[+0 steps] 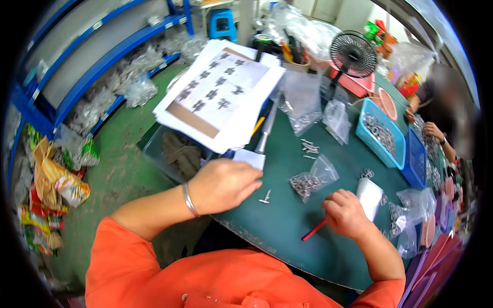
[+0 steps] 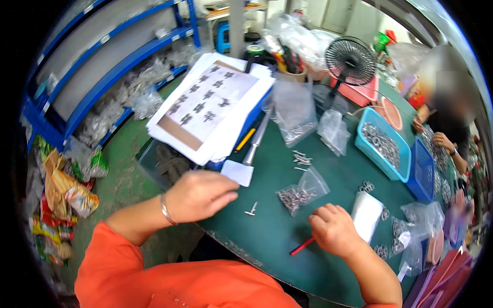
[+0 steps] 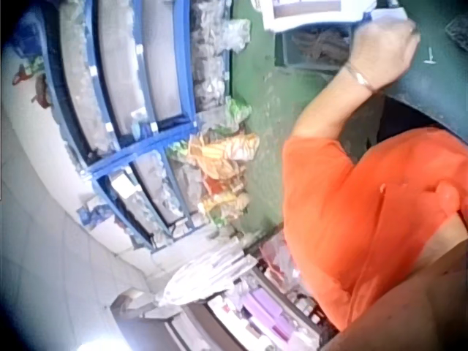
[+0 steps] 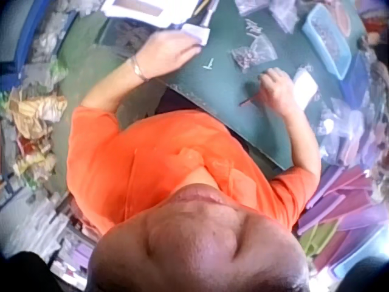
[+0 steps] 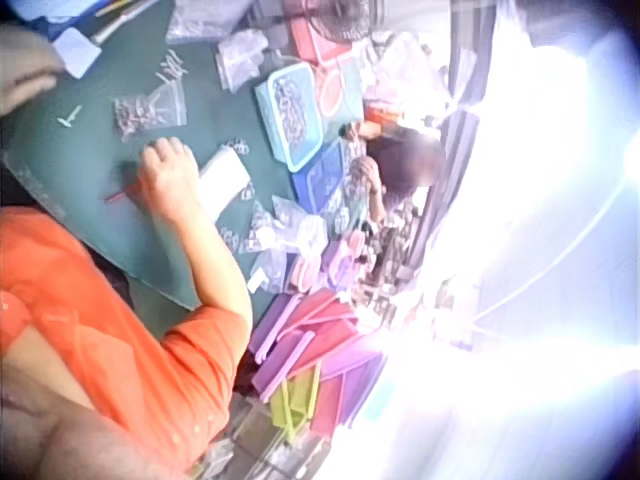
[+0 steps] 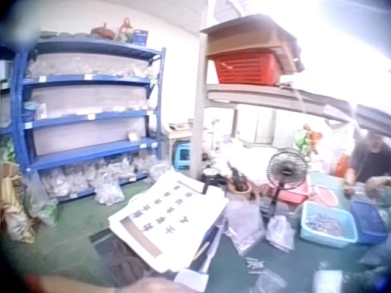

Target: The person sorts small metal hardware components, including screws and rings, from a table into clear plastic bags. They write labels on small white paper slips using a red pencil and attach these labels to the filled bags. The person works at a green table in a workshop environment, organizing the hardware into distinct batches.

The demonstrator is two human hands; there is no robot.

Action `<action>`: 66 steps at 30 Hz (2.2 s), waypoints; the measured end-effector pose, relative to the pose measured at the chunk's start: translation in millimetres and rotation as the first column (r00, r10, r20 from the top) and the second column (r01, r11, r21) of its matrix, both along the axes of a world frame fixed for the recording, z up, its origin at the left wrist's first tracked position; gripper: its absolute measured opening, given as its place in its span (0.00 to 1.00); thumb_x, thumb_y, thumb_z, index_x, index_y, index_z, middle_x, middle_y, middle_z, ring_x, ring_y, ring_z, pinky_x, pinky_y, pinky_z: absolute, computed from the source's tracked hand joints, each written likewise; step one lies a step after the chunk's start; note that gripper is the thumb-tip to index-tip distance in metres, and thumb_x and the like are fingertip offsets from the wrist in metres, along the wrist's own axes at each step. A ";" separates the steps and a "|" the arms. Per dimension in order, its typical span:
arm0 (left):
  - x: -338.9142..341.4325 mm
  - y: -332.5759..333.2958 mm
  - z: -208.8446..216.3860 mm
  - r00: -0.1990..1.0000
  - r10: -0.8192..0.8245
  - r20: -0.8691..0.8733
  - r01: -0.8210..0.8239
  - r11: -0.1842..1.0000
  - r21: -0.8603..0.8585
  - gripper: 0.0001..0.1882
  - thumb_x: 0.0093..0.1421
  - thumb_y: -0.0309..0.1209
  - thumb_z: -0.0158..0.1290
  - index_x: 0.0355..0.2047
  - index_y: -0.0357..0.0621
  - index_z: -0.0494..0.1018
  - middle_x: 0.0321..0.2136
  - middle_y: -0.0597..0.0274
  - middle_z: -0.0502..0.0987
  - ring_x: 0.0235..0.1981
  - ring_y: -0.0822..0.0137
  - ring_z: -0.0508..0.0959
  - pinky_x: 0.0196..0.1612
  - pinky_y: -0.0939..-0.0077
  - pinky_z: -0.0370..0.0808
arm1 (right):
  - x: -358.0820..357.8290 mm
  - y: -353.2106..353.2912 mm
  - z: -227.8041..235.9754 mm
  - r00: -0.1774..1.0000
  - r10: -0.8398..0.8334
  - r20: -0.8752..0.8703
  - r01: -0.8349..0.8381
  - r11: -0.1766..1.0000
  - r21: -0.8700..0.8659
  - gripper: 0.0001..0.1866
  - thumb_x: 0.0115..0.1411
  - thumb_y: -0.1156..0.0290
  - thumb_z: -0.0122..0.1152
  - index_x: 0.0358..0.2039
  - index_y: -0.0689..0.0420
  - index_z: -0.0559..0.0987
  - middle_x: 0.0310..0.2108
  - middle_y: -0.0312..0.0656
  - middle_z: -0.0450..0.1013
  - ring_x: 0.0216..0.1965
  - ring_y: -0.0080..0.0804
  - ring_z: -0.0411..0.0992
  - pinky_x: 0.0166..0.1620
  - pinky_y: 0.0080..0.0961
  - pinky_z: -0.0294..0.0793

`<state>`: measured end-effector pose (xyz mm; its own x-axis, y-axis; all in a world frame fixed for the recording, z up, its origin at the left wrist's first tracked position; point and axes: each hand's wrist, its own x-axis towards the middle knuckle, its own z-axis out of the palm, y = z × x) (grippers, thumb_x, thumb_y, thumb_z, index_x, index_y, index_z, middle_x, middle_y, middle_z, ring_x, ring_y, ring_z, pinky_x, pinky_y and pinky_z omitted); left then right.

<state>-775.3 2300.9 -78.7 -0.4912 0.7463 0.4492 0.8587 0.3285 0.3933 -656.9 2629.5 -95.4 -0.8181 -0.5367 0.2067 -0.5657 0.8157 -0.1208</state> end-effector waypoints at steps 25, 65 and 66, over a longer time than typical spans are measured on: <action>55.2 -212.2 -8.0 0.381 0.882 0.278 -0.859 0.448 -0.245 0.18 0.58 0.30 0.59 0.47 0.36 0.75 0.32 0.54 0.81 0.31 0.63 0.80 0.37 0.69 0.77 | -84.8 -253.0 -85.0 0.780 0.616 0.115 -0.527 0.744 -0.411 0.14 0.45 0.85 0.57 0.33 0.57 0.78 0.57 0.45 0.68 0.60 0.49 0.61 0.61 0.40 0.62; -609.3 123.1 -25.9 0.764 0.469 0.443 -0.563 0.820 0.103 0.10 0.49 0.35 0.58 0.31 0.50 0.84 0.33 0.52 0.82 0.38 0.52 0.82 0.45 0.62 0.78 | -84.2 -269.2 -80.0 0.746 -0.508 0.431 0.617 0.771 -0.159 0.29 0.50 0.66 0.65 0.54 0.58 0.75 0.54 0.55 0.70 0.57 0.61 0.66 0.59 0.55 0.63; -609.4 126.9 -24.6 0.760 0.474 0.446 -0.565 0.820 0.093 0.10 0.50 0.35 0.58 0.32 0.50 0.84 0.34 0.51 0.82 0.39 0.52 0.82 0.46 0.62 0.78 | -84.1 -269.1 -80.1 0.738 -0.506 0.445 0.620 0.769 -0.153 0.28 0.50 0.66 0.65 0.54 0.58 0.75 0.54 0.55 0.70 0.57 0.61 0.66 0.59 0.55 0.64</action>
